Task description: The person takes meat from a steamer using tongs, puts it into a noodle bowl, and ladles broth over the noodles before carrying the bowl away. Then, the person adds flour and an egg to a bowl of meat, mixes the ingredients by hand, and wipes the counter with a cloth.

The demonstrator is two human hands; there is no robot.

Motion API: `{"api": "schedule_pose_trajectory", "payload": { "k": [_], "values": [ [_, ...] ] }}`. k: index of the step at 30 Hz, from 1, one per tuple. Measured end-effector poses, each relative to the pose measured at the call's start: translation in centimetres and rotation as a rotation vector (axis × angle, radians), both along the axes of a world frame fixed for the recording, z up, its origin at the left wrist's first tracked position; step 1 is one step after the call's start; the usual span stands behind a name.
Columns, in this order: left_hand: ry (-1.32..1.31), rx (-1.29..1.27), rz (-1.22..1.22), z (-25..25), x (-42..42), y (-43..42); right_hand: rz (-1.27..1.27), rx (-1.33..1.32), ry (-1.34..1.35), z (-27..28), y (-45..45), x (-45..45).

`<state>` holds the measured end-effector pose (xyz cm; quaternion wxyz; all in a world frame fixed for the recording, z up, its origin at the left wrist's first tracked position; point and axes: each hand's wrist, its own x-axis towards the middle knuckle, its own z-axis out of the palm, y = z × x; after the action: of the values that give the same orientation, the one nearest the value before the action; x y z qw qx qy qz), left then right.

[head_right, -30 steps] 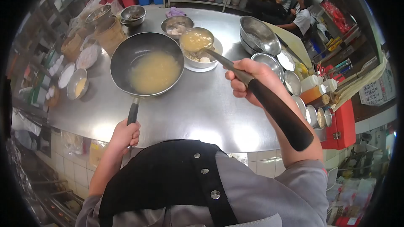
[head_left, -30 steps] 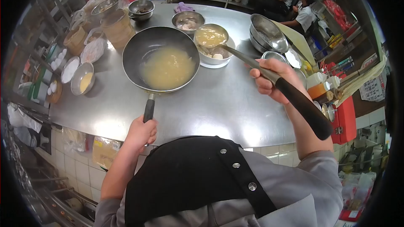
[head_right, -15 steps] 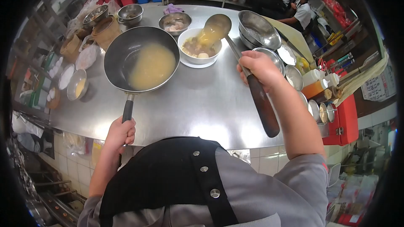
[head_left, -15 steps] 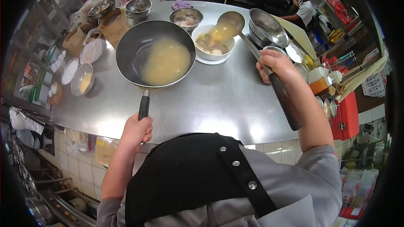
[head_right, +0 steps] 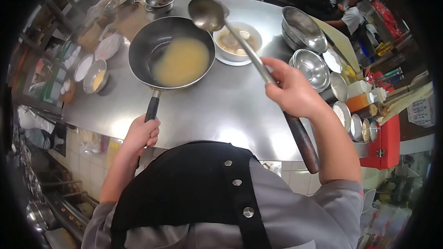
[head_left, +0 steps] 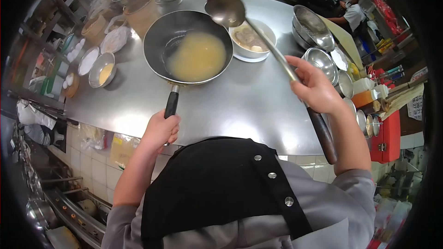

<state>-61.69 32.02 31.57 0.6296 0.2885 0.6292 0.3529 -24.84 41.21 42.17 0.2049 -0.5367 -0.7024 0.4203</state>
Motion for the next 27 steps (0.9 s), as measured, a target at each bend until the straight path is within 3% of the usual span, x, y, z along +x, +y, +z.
{"api": "schedule_pose_trajectory", "payload": {
  "k": [5,8,12,15,23,27],
  "values": [
    [0.045,-0.001,0.010,0.4,0.1,-0.2,0.123,0.005,-0.160,-2.0,-0.8,-3.4],
    [0.050,0.023,0.016,-0.2,0.0,-0.3,0.103,-0.226,-0.026,-3.0,-1.2,-3.8],
    [0.016,0.007,0.017,-0.9,-0.4,-0.3,-0.066,-0.696,0.564,-0.8,-1.9,-4.3],
    [0.023,-0.016,-0.003,-0.5,0.0,-0.2,-0.086,-0.775,0.728,-0.9,-2.0,-4.4],
    [0.004,-0.019,0.002,-0.9,0.1,0.3,-0.078,-0.767,0.887,0.9,-2.5,-3.5],
    [0.018,-0.005,-0.002,-1.0,-0.1,0.5,-0.102,-0.610,0.890,2.4,-1.6,-1.7]
  ]
}}
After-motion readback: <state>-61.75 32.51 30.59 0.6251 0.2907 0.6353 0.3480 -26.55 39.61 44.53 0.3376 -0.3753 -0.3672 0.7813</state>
